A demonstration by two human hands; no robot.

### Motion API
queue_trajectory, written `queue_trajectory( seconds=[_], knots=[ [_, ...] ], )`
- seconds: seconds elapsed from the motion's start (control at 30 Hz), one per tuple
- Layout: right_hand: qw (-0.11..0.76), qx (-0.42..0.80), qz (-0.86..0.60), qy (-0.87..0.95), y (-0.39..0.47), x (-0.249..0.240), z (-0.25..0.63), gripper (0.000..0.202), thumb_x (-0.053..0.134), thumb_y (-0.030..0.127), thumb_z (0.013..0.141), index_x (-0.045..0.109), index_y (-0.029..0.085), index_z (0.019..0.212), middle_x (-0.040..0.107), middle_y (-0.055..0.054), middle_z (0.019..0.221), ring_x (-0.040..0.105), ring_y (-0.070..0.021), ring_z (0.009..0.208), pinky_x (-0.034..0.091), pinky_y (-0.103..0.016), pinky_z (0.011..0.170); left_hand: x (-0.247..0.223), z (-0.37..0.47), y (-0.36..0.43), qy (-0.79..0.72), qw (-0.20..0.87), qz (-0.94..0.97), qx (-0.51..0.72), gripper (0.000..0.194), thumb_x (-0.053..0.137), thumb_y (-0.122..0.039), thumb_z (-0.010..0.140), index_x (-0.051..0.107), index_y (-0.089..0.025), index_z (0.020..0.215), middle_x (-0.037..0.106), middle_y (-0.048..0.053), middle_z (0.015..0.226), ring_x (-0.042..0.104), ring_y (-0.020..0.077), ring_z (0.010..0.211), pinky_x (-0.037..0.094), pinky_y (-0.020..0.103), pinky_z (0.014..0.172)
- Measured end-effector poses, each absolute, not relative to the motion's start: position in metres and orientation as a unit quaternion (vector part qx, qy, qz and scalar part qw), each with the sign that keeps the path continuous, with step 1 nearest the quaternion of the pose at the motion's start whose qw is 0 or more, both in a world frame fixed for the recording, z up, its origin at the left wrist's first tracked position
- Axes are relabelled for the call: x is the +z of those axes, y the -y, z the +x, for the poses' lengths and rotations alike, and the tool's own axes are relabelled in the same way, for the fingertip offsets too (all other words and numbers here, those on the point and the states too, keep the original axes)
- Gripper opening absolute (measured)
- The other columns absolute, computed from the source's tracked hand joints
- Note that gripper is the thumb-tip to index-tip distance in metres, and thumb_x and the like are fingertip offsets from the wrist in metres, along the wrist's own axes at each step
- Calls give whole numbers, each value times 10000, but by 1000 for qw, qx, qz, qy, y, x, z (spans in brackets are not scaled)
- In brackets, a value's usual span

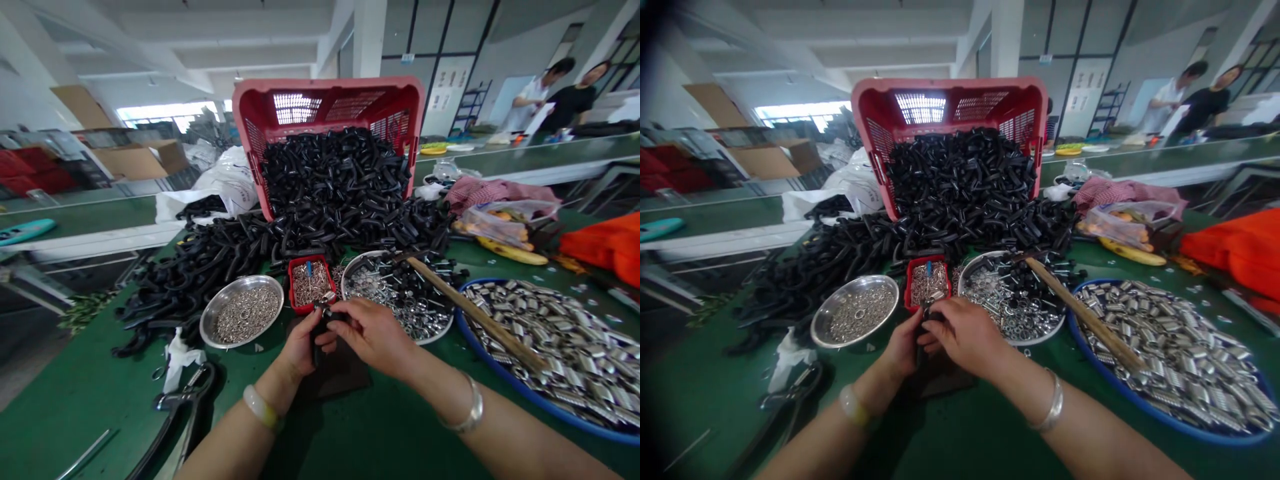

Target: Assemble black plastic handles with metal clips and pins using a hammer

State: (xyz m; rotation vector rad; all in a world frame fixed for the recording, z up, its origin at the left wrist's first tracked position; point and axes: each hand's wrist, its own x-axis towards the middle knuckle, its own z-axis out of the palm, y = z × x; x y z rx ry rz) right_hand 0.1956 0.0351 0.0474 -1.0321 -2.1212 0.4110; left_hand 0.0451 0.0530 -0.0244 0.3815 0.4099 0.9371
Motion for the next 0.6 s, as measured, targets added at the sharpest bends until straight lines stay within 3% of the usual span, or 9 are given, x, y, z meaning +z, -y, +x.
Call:
queue_trajectory(
  seconds=[0.13,0.23,0.43,0.6],
  knots=[
    [384,132,-405,819,-19,48,181,216,508,318,826,556,162,969,649,-68,872,600,-161,784,469,-279,694,-22,37,-51,-232,811,251,475,460,667,-545,585,571,-135,770,447,-40,502,406,58,418,342,179,416],
    [415,87,-404,811,-7,42,173,204,502,301,832,540,165,979,650,-80,885,606,-168,756,487,-284,666,-16,30,-49,-252,769,310,498,523,706,-569,494,582,-127,745,524,5,606,490,100,539,393,214,503],
    [379,-73,-377,842,10,30,170,259,476,196,831,548,144,1074,643,-119,861,599,-207,766,515,-337,654,-7,21,-45,-277,764,385,437,549,719,-603,412,539,-134,632,481,3,590,335,42,432,255,196,393],
    [403,-124,-356,834,9,21,174,326,507,137,795,516,129,1121,635,-132,922,581,-230,854,526,-370,711,-8,28,-42,-276,764,364,455,562,711,-623,400,515,-154,640,473,9,643,319,44,457,241,191,392]
  ],
)
